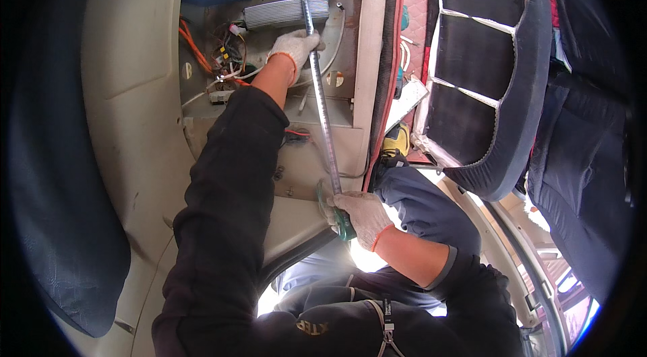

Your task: The person walks from an office to a parked electric vehicle, measures a blue battery, then enters the vehicle to remove the battery using a power drill. The battery is taken out and placed on the ground.

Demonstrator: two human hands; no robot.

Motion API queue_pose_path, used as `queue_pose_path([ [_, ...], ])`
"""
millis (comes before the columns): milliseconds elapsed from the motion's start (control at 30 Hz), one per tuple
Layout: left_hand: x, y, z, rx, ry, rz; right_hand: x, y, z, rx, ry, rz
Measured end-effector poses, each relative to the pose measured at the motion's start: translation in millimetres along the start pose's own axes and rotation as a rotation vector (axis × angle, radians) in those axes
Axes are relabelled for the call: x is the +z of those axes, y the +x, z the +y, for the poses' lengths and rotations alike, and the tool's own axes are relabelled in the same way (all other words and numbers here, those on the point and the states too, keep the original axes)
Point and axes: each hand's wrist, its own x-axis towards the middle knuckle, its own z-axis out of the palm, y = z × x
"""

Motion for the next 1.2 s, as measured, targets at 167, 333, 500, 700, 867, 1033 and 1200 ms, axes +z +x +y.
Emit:
queue_pose_path([
  [167,-3.6,28.2,-0.4,0.058,0.089,0.118,1.9,-5.2,-1.0,0.032,0.079,-0.008],
  [333,-9.7,63.7,-18.5,0.078,0.327,0.182,3.9,-13.7,-4.2,0.081,0.156,-0.076],
  [500,-2.1,77.1,-36.1,0.137,0.14,0.133,8.5,-18.7,-7.0,0.081,0.176,-0.146],
  [700,17.6,69.0,-23.2,0.019,-0.026,0.041,12.9,-19.2,-10.1,0.065,0.226,-0.179],
  [867,31.0,62.8,-14.5,-0.09,-0.137,0.039,16.7,-22.4,-13.6,0.062,0.24,-0.153],
  [1033,28.9,77.1,-25.1,-0.033,-0.031,0.046,18.4,-23.4,-15.6,0.04,0.203,-0.081],
  [1200,29.1,85.2,-31.3,-0.014,-0.048,0.071,18.5,-22.3,-15.8,0.042,0.217,-0.107],
])
